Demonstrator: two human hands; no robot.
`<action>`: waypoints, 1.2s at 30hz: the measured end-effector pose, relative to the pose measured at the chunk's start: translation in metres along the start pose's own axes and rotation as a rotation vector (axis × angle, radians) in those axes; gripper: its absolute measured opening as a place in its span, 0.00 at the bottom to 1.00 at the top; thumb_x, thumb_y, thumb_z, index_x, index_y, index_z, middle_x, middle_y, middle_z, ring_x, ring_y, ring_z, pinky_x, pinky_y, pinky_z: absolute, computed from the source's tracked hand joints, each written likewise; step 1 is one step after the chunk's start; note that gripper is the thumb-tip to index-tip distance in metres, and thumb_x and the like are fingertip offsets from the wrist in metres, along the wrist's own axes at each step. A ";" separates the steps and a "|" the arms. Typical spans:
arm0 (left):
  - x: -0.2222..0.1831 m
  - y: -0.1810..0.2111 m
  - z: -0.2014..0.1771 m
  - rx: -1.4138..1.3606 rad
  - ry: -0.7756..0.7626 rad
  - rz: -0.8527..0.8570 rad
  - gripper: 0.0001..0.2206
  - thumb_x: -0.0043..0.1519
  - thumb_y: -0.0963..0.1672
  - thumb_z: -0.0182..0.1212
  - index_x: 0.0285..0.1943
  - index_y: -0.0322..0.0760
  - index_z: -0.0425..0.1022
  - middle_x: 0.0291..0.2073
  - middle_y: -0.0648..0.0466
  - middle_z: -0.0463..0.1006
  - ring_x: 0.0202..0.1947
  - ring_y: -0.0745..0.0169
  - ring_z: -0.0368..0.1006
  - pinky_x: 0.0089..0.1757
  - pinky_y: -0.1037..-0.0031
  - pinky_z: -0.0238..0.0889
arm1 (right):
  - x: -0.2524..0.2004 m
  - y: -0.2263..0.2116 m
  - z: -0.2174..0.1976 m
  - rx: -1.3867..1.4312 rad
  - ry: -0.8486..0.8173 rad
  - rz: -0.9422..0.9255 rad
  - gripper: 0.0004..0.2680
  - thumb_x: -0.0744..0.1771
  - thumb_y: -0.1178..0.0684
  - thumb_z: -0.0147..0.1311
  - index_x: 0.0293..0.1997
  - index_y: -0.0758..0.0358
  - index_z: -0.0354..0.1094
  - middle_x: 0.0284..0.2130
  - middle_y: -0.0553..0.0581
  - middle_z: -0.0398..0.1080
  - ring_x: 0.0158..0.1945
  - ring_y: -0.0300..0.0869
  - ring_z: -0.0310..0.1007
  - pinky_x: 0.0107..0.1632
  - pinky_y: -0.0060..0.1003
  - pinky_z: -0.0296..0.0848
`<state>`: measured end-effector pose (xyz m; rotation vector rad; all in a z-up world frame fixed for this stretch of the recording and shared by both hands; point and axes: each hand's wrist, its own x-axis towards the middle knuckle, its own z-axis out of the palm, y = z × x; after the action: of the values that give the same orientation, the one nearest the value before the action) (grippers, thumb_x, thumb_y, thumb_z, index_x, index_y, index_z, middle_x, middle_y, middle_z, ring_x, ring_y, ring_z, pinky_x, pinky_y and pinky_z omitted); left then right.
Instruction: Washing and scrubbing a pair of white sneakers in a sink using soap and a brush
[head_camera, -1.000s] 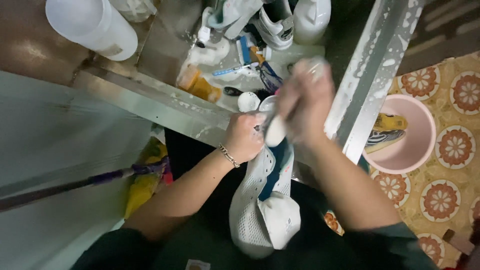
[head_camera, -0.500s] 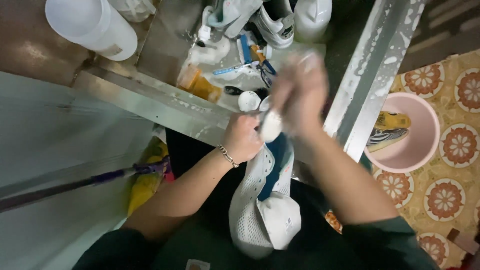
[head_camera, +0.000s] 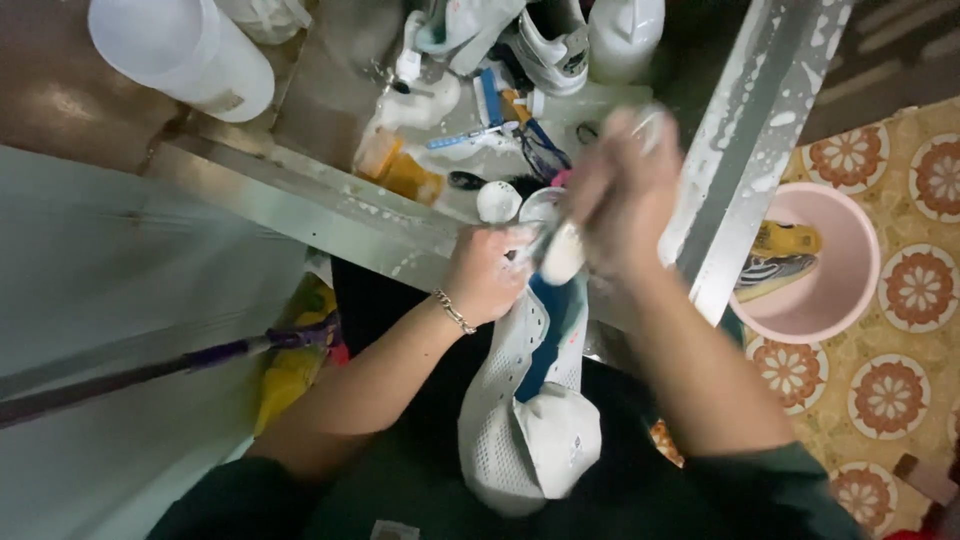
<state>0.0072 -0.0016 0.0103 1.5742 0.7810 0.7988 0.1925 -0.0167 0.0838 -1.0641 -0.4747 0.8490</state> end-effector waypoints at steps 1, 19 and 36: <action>0.000 -0.006 0.000 -0.002 -0.002 0.000 0.07 0.59 0.37 0.75 0.29 0.38 0.85 0.18 0.55 0.80 0.25 0.75 0.75 0.29 0.76 0.62 | -0.009 -0.007 0.010 -0.002 0.002 0.000 0.05 0.80 0.52 0.57 0.51 0.50 0.65 0.21 0.50 0.72 0.18 0.42 0.75 0.20 0.36 0.69; 0.000 0.030 -0.003 0.193 0.026 -0.024 0.06 0.61 0.41 0.78 0.31 0.38 0.87 0.21 0.45 0.84 0.21 0.57 0.80 0.28 0.70 0.66 | -0.027 0.015 -0.045 -0.038 0.031 -0.133 0.09 0.78 0.53 0.64 0.58 0.47 0.63 0.21 0.48 0.68 0.18 0.40 0.73 0.20 0.37 0.73; 0.001 0.054 -0.007 0.226 0.005 -0.011 0.08 0.65 0.43 0.83 0.43 0.30 0.93 0.25 0.36 0.88 0.25 0.34 0.87 0.32 0.58 0.78 | -0.012 0.003 -0.076 0.066 0.201 -0.158 0.12 0.77 0.51 0.69 0.52 0.49 0.61 0.20 0.50 0.63 0.19 0.40 0.65 0.20 0.38 0.64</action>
<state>0.0054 -0.0045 0.0648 1.7668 0.9077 0.7260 0.2382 -0.0683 0.0488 -1.0247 -0.3536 0.6073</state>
